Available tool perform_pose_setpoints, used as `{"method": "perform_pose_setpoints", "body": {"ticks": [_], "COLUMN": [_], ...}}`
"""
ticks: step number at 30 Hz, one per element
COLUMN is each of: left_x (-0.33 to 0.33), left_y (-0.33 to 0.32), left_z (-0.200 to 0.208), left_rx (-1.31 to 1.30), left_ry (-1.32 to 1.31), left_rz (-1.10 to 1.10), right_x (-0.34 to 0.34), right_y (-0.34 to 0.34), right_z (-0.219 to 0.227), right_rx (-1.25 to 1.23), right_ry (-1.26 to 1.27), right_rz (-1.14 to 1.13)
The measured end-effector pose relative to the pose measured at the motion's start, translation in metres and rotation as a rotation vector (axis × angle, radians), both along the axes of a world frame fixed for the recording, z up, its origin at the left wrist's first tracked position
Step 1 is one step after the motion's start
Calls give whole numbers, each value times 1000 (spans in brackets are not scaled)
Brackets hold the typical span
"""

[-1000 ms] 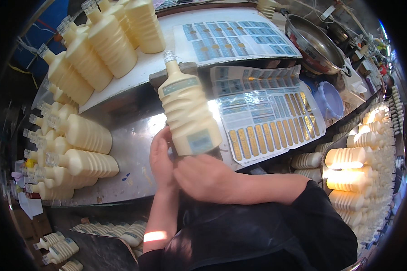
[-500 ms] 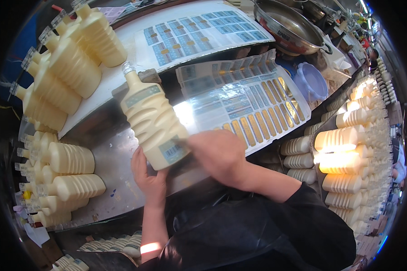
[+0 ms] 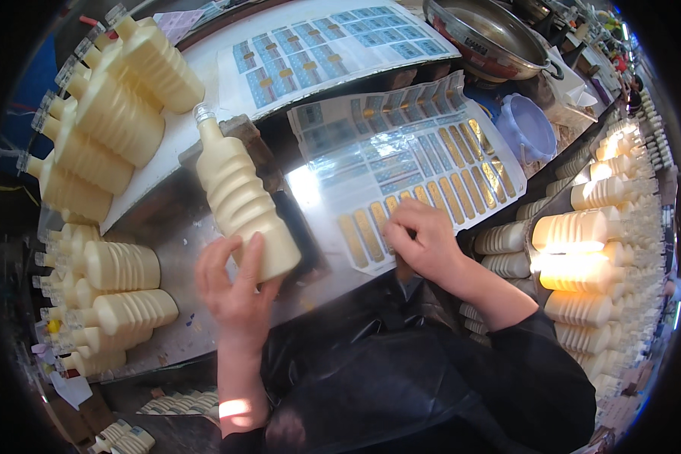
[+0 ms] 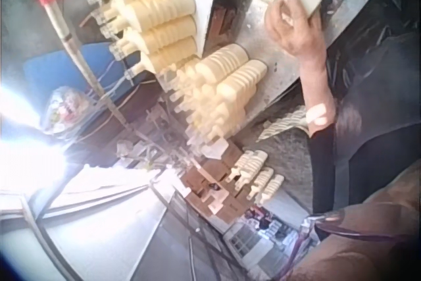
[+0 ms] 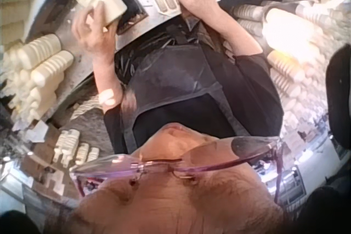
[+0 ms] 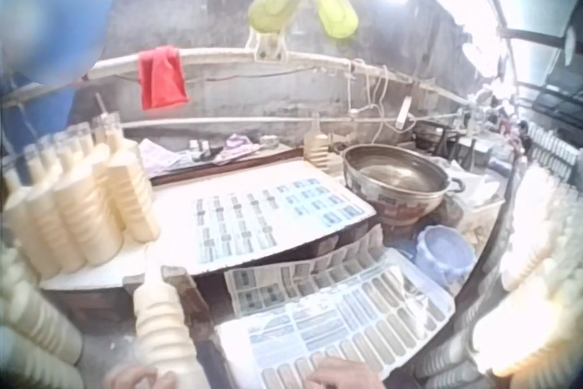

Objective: The person applies adhesive labels to the bodies of multiple plastic bottles filled with a yellow liquid. They peel labels from a sheet, position them on each bottle, and smooth them down. Finished bottles are placed on a nearby table.

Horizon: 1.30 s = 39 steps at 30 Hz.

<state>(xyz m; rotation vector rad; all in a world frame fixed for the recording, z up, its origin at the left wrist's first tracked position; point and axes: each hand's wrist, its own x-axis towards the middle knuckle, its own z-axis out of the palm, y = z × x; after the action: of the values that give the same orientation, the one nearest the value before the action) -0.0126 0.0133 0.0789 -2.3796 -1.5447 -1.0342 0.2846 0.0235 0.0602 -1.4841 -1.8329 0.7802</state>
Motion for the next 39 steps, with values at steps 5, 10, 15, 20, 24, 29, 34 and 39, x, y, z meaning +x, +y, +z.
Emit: {"method": "perform_pose_setpoints", "body": {"ticks": [5,10,15,20,24,29,34,39], "left_x": [19,27,62,94,103,103,109,118], "left_y": [3,-3,-3,-9,-13,-12,-6,11], "left_z": [-4,17,11,-2,-8,-9,4,17], "left_rx": [-52,-111,-194,-243,-297,-367,-387,-170], "left_ry": [47,137,-188,-265,-279,-307,-243,-81], "left_rz": [-100,-54,-239,-334,-351,-334,-287,-132], "right_x": [24,35,44,41,37,40,32,1], "right_y": [-42,-56,-45,-43,-49,-44,-17,-8], "right_z": [-36,-56,-60,-58,-55,-47,-16,30], "right_rx": [211,303,364,313,256,252,-383,-327], "right_ry": [-460,-683,-441,-345,-444,-392,250,523], "right_rz": [205,297,366,328,300,329,79,116]}}
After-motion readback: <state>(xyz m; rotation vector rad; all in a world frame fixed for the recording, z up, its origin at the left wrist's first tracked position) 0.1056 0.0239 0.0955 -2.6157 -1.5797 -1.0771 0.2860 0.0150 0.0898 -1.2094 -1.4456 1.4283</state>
